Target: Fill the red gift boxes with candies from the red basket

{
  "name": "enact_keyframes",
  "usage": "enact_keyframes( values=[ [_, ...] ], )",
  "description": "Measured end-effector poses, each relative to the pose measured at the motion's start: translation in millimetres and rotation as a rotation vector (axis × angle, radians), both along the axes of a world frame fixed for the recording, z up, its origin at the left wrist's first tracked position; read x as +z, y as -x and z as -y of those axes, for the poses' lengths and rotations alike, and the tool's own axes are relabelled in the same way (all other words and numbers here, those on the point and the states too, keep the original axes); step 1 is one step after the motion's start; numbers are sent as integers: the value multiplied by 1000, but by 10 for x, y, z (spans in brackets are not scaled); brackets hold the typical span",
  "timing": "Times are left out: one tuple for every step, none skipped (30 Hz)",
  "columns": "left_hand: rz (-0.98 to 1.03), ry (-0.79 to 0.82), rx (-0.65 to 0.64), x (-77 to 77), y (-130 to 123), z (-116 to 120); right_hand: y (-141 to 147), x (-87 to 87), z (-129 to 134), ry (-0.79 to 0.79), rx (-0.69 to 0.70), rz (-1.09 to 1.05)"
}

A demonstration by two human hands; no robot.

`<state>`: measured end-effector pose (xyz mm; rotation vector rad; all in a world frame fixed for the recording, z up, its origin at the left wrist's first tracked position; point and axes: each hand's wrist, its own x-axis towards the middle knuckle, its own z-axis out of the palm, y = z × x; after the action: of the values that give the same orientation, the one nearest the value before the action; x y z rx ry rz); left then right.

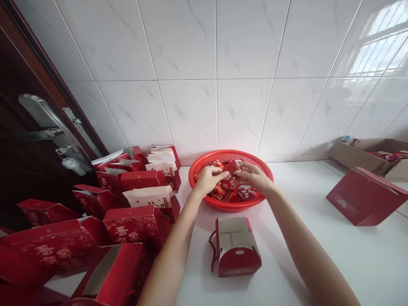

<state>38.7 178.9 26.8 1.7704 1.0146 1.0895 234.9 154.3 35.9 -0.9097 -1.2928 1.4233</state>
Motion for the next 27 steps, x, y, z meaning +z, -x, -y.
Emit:
enact_keyframes(
  values=[
    [-19,-38,10,-6,7,-5,1,1,2,-2,-1,-2],
    [-30,-67,14,-9,14,-9,3,3,6,-6,-10,-6],
    [-40,-81,17,-9,19,-12,5,7,9,-9,-28,-10],
    [-58,-84,29,-7,23,-12,7,12,11,-11,-57,-12],
    [-95,-79,55,-2,25,-10,8,16,12,-11,-92,-12],
    [-160,-73,97,4,24,-5,9,19,9,-11,-132,-12],
    [-244,-71,148,11,22,1,9,20,3,-9,-176,-13],
    [-332,-70,198,18,20,9,8,19,-6,-5,-219,-15],
    [-412,-67,236,23,17,17,6,17,-18,-1,-256,-21],
    [-475,-61,257,26,14,25,4,13,-29,5,-284,-28],
    [-518,-50,258,26,12,33,2,9,-39,10,-303,-34],
    [-544,-33,243,25,9,41,0,6,-47,16,-315,-38],
    [-563,-14,222,23,6,50,0,3,-50,20,-321,-36],
    [-584,5,201,23,3,58,0,3,-49,21,-323,-32],
    [-606,9,179,25,-2,67,1,3,-45,19,-324,-25],
    [-627,-8,155,30,-8,76,3,5,-38,17,-323,-18],
    [-648,-44,121,39,-14,84,6,8,-30,13,-318,-12],
    [-669,-85,69,49,-22,90,8,10,-24,9,-310,-9],
    [-696,-115,-3,59,-30,93,9,12,-21,4,-301,-7],
    [-731,-121,-83,66,-38,91,10,12,-21,1,-295,-8],
    [-772,-95,-152,71,-46,85,9,10,-24,-4,-293,-9],
    [-812,-46,-199,70,-52,74,8,6,-31,-7,-297,-12],
    [-846,5,-221,65,-57,59,6,1,-40,-9,-308,-18],
    [-870,42,-220,56,-62,41,4,-4,-50,-8,-321,-28],
    [-882,61,-211,45,-65,23,2,-10,-61,-5,-334,-39],
    [-886,62,-209,33,-69,5,0,-15,-70,-3,-344,-49],
    [-889,56,-217,23,-73,-10,-1,-19,-78,0,-352,-55]
  ],
)
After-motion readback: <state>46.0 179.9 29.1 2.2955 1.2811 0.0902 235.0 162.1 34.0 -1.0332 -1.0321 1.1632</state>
